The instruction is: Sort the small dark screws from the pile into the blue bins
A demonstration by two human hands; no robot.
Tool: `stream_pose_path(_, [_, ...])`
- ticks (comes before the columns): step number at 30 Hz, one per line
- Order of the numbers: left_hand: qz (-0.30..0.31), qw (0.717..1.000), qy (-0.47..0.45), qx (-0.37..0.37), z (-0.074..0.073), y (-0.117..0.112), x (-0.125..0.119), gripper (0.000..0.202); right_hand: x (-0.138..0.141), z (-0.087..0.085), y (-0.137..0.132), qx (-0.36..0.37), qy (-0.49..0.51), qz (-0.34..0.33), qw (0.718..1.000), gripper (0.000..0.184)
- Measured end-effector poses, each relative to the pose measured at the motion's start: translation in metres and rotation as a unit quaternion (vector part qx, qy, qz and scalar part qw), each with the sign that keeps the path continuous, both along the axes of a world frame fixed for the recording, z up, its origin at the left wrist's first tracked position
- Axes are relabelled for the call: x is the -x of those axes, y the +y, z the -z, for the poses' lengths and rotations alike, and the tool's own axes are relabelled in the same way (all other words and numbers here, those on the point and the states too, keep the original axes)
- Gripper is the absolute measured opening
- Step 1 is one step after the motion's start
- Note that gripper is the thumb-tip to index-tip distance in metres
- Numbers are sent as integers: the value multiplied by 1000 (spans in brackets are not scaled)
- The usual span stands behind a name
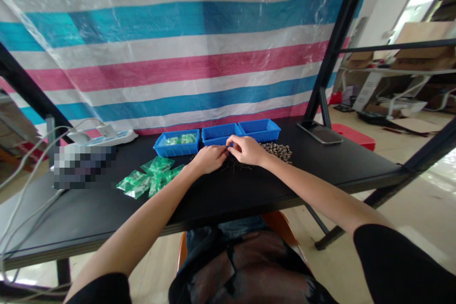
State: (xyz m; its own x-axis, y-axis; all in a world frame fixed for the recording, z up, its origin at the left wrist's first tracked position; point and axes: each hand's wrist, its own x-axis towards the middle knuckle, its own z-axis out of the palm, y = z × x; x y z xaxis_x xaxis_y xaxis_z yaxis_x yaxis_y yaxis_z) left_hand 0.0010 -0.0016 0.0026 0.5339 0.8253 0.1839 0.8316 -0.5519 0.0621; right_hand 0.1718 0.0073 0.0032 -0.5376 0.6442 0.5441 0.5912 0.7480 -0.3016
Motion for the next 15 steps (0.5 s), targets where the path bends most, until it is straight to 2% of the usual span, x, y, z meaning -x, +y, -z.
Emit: stream_pose_path(15, [-2, 1000, -7, -2, 2, 1, 0, 35, 0, -1, 1, 5, -10, 24, 1000, 3])
